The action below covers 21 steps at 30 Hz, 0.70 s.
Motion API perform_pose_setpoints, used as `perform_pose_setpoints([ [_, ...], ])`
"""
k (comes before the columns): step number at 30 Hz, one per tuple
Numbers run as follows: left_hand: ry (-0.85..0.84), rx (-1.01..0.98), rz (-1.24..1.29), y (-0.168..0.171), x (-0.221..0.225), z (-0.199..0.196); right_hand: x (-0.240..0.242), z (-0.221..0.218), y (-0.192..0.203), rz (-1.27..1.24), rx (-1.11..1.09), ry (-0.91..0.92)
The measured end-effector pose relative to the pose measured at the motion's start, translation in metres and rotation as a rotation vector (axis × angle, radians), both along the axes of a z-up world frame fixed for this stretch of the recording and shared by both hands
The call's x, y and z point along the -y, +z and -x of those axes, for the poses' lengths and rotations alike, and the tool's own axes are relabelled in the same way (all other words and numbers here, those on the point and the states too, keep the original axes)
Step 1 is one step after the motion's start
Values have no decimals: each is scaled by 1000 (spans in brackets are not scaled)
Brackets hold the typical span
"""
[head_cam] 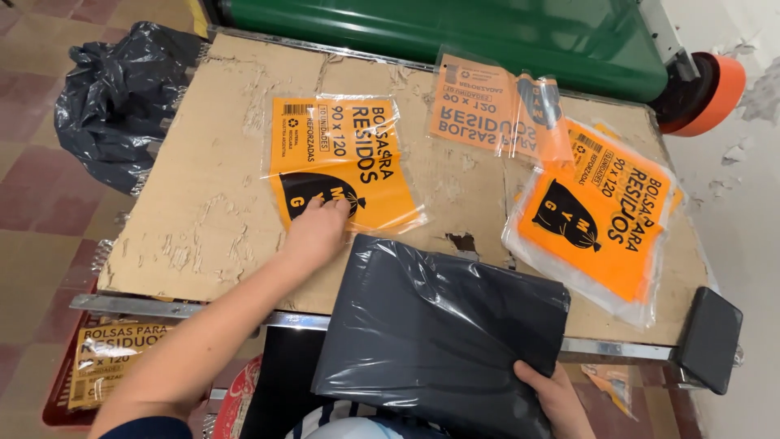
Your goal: Folding large black plastic bags and inserting them into labeled plastic packaging sleeves at a packaging station.
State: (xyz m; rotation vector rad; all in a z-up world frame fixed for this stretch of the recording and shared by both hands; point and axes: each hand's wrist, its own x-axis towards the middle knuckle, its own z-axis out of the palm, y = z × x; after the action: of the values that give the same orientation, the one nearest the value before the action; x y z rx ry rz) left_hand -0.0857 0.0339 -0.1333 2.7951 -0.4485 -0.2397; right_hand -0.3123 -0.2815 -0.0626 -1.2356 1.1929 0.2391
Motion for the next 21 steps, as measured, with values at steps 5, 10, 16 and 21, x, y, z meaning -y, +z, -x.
perform_pose_setpoints([
  [5, 74, 106, -6, -6, 9, 14, -9, 1, 33, 64, -18, -59],
  [10, 90, 172, 47, -21, 12, 23, -8, -2, 34, 18, -35, -111],
  [16, -31, 341, 281, -39, -6, 38, -3, -16, 36, -29, -158, -17],
  [21, 259, 444, -59, -34, -30, 70, 20, -25, -10, 47, -12, -58],
])
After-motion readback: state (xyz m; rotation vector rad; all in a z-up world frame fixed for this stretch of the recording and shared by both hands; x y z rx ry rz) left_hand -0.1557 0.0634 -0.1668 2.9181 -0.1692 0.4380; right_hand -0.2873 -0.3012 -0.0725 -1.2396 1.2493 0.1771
